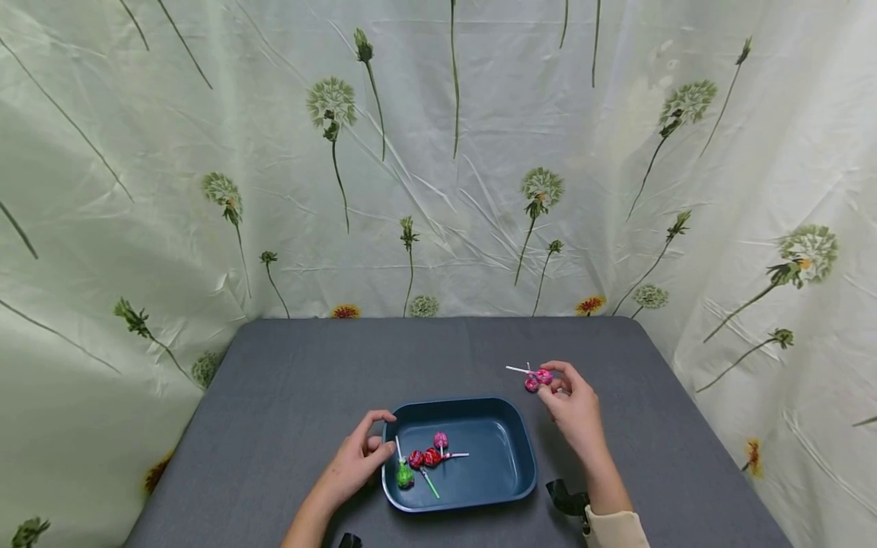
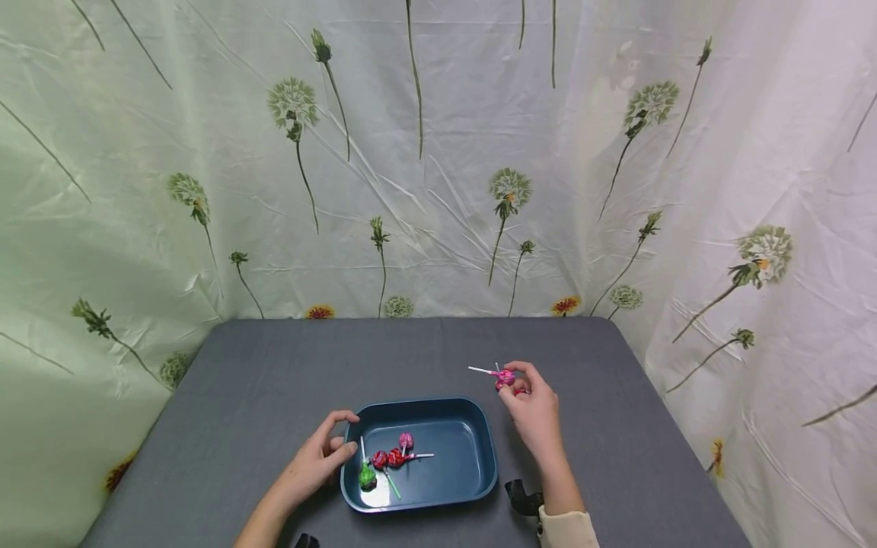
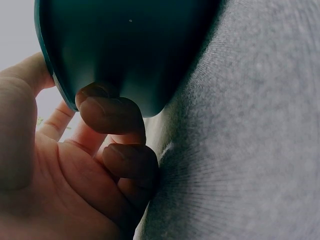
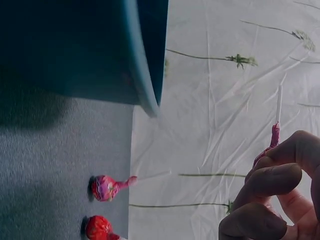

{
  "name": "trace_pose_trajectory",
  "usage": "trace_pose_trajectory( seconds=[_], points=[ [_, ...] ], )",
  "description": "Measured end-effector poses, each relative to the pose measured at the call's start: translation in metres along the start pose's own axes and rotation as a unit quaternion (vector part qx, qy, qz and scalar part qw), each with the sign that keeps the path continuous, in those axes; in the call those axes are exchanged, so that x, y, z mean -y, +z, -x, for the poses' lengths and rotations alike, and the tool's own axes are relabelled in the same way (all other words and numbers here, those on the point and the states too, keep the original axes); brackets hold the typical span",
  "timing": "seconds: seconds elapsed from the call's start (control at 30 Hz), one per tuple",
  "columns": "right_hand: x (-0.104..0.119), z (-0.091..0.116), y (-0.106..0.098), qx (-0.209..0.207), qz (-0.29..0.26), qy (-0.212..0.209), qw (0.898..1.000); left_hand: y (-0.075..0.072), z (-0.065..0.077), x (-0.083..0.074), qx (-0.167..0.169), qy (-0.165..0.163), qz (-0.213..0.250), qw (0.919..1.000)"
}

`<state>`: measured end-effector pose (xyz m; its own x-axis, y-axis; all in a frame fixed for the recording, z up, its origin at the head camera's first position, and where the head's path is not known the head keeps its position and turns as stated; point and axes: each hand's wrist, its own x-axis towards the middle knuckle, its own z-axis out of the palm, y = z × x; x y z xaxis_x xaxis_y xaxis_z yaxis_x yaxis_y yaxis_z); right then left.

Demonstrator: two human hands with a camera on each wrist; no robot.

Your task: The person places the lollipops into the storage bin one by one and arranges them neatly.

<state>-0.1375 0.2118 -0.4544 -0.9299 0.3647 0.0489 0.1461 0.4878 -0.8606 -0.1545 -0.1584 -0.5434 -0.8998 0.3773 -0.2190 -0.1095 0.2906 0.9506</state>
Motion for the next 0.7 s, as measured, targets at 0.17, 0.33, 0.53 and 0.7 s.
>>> trace_pose_trajectory(
  seconds=[0.17,0.33,0.53,0.7],
  points=[
    [0.002,0.001,0.004,0.012,-0.005,0.000,1.000,0.000,0.001,-0.001,0.001,0.002,0.001,1.0000],
    [0.005,0.004,0.007,0.025,-0.017,-0.003,1.000,0.000,0.000,0.000,0.001,0.002,0.002,1.0000],
    [0.009,0.010,0.010,0.041,-0.035,-0.004,0.999,0.001,0.000,0.003,-0.002,-0.001,-0.009,1.0000],
    [0.013,0.018,0.017,0.054,-0.047,-0.011,0.997,0.001,0.000,0.002,-0.003,-0.001,-0.010,0.9999]
  ],
)
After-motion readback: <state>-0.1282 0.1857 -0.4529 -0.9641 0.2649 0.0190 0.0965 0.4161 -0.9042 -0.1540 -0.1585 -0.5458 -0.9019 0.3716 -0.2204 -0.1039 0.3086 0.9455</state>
